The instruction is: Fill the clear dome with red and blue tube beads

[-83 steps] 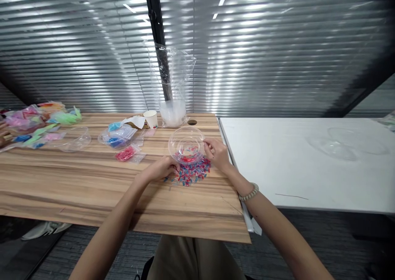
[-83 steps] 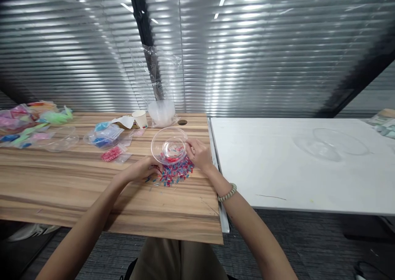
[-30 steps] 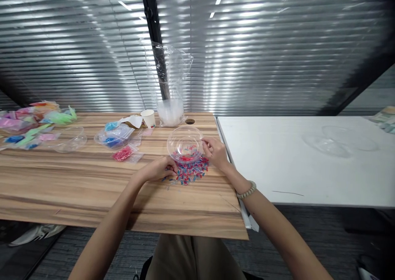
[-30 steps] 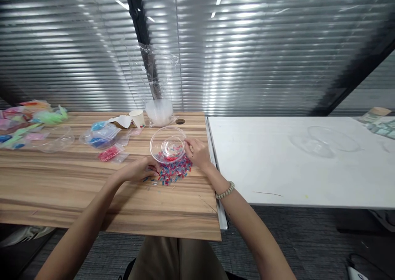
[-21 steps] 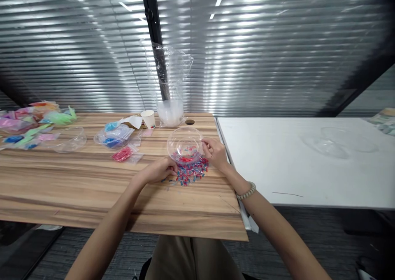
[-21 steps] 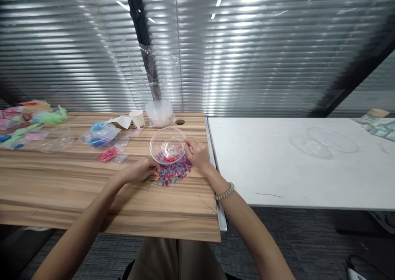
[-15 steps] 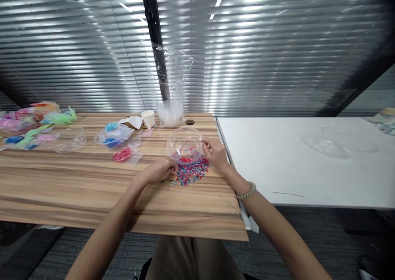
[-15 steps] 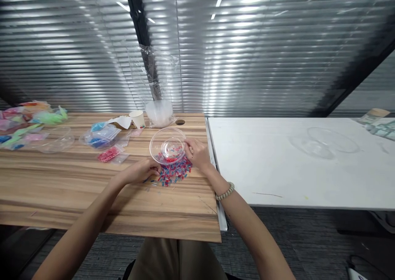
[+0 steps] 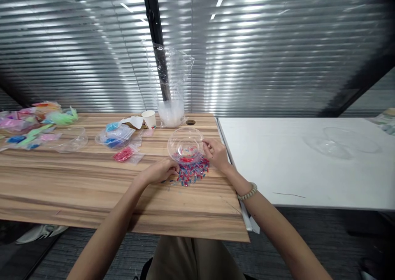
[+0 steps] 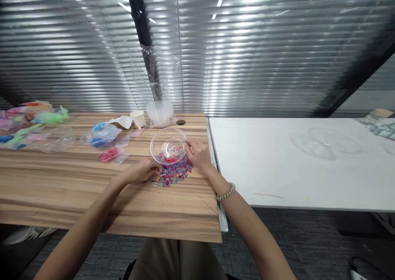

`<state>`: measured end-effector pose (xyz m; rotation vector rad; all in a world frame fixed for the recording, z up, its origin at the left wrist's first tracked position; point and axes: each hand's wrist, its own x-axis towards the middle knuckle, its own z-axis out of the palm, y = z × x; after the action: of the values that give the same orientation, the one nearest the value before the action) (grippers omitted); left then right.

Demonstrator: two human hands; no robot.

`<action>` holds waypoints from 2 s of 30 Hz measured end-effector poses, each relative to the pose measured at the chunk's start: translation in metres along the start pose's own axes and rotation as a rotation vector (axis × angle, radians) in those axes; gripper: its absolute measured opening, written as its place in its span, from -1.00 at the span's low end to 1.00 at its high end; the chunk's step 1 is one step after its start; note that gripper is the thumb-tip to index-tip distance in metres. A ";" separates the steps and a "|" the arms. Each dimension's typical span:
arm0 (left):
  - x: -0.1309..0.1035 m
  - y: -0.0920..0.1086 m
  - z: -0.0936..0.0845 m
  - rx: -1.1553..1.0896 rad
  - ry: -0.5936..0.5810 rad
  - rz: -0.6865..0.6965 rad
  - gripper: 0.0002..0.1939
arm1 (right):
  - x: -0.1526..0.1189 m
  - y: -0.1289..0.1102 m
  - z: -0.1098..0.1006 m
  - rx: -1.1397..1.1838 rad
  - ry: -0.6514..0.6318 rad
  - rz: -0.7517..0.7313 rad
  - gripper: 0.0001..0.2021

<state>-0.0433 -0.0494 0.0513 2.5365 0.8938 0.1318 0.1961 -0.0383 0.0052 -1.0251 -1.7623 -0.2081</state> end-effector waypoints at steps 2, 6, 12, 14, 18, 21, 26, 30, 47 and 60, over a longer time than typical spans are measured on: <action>0.000 0.000 0.001 0.020 0.009 0.005 -0.82 | 0.000 0.000 0.000 0.000 0.003 -0.003 -0.84; 0.000 -0.001 0.002 0.051 0.023 0.021 -0.84 | 0.000 0.000 0.000 -0.002 -0.008 0.002 -0.84; 0.001 0.004 -0.002 -0.032 0.052 0.023 -0.83 | -0.001 0.002 0.001 0.001 -0.002 0.010 -0.85; 0.001 0.004 -0.002 -0.066 0.058 0.018 -0.83 | -0.001 0.002 0.001 0.003 -0.007 0.019 -0.84; 0.002 -0.001 -0.001 -0.115 0.092 0.017 -0.85 | -0.001 0.002 0.001 0.002 0.007 0.027 -0.84; 0.002 -0.004 0.000 -0.109 0.115 0.029 -0.85 | -0.001 0.002 0.001 0.005 0.025 0.034 -0.84; 0.003 -0.008 0.001 -0.089 0.139 0.025 -0.85 | 0.000 0.001 0.001 0.031 0.054 0.032 -0.85; 0.003 -0.012 0.004 -0.097 0.129 0.030 -0.85 | 0.002 0.000 0.000 0.043 0.070 0.024 -0.85; -0.001 -0.009 0.001 -0.115 0.102 -0.004 -0.83 | 0.000 0.000 0.001 0.020 0.056 0.066 -0.83; 0.000 -0.010 0.001 -0.128 0.125 -0.006 -0.84 | 0.001 -0.001 0.000 0.023 0.089 0.083 -0.83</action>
<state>-0.0488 -0.0424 0.0458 2.4282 0.9093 0.3387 0.1955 -0.0380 0.0062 -1.0539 -1.6354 -0.1783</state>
